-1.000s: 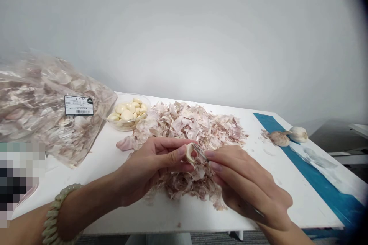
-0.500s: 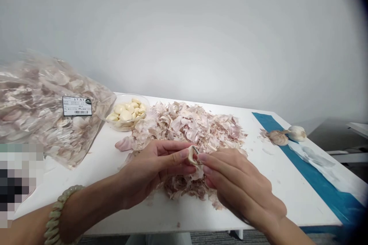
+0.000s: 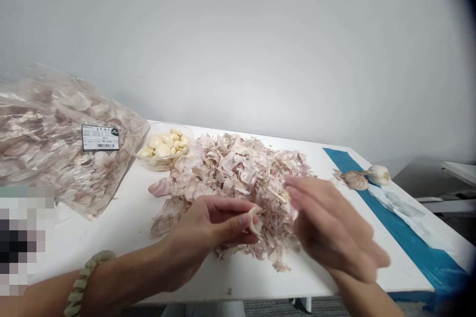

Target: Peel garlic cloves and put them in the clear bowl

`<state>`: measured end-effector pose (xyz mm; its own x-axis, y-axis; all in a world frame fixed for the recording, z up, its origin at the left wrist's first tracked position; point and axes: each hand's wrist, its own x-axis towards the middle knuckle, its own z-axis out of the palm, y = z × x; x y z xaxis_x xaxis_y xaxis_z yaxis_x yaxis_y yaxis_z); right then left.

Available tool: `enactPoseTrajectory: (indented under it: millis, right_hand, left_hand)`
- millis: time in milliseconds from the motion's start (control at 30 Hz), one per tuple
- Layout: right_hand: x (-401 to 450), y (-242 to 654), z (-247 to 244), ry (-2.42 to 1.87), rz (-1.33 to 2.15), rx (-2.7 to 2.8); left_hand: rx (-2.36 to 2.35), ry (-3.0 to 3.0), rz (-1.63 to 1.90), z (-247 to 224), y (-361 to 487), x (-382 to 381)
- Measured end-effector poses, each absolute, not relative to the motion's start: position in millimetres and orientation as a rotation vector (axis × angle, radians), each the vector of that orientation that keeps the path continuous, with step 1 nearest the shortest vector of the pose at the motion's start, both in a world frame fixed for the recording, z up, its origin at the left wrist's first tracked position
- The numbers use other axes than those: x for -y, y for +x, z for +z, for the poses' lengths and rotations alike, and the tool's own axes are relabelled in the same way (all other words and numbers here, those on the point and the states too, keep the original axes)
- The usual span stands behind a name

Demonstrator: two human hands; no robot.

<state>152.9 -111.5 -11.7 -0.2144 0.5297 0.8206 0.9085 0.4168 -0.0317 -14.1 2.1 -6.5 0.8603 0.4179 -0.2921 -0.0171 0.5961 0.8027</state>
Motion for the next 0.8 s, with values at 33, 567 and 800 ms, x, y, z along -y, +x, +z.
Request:
enactPoseTrajectory:
  millis: [33, 567, 800]
  right_hand:
    - [109, 154, -12, -1.189, -0.644, 1.863]
    - [83, 139, -11, -1.132, -0.192, 1.408]
    - [81, 131, -8, -1.370, 0.478, 1.270]
  left_hand:
    - [-0.492, 0.897, 0.269, -7, -14, -2]
    - [-0.406, 1.012, 0.403, 5, -19, -12]
    - [-0.549, 1.473, 0.816, 6, -19, -14]
